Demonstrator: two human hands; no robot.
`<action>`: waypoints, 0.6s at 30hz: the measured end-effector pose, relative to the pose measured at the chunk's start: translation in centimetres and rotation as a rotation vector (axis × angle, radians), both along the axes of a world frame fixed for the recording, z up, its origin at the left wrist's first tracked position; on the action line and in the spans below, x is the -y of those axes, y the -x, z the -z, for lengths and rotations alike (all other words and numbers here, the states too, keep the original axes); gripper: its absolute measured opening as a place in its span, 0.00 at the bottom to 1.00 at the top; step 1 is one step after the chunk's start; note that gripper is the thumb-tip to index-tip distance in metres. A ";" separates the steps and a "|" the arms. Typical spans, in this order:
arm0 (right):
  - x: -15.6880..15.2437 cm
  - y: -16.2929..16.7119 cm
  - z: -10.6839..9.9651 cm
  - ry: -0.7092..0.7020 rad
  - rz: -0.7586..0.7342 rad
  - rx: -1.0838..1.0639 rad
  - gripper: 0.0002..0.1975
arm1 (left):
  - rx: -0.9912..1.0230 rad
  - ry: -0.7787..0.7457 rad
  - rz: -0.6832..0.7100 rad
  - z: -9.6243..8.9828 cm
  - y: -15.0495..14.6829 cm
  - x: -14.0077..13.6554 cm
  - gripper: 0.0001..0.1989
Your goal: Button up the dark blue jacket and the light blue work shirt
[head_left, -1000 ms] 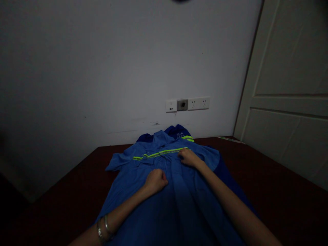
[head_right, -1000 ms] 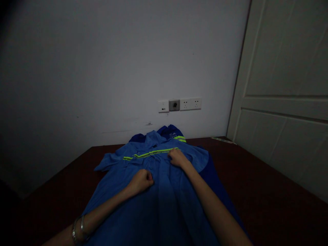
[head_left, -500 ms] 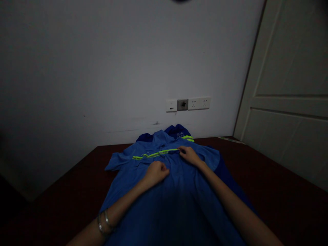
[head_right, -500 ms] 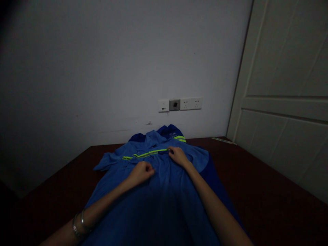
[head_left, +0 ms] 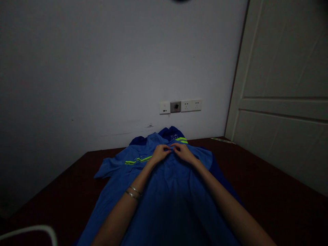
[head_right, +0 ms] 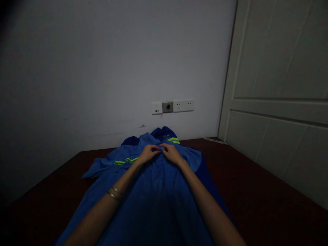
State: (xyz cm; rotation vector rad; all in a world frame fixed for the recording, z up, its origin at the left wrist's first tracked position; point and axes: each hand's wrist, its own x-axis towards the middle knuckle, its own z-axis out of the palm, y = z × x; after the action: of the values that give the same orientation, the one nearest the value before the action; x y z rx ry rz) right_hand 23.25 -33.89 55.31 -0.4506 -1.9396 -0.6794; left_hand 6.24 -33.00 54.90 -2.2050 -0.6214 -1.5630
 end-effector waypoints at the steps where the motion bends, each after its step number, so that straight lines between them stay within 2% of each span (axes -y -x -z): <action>1: 0.0 0.0 0.0 -0.005 -0.001 -0.008 0.15 | 0.008 0.034 0.026 -0.2 -0.1 -0.4 0.10; 6: 0.4 -0.4 -0.3 -0.027 0.011 -0.045 0.14 | 0.112 0.116 0.158 -0.2 -0.7 -2.4 0.12; 11: 2.4 -1.8 -1.1 -0.064 0.113 -0.052 0.11 | 0.278 0.186 0.259 0.3 -1.6 -3.7 0.11; 15: 4.3 -2.5 -1.5 0.063 0.283 0.101 0.09 | 0.334 0.194 0.266 0.4 -1.9 -4.2 0.13; 18: 4.6 -1.9 -1.0 0.155 0.418 0.209 0.10 | 0.405 0.183 0.246 0.4 -1.7 -4.5 0.13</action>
State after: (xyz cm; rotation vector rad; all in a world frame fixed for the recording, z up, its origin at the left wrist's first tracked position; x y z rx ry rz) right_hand 25.14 -38.45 56.35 -0.9312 -2.1253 -0.8711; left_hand 7.90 -28.49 54.47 -2.1720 -0.6453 -2.1908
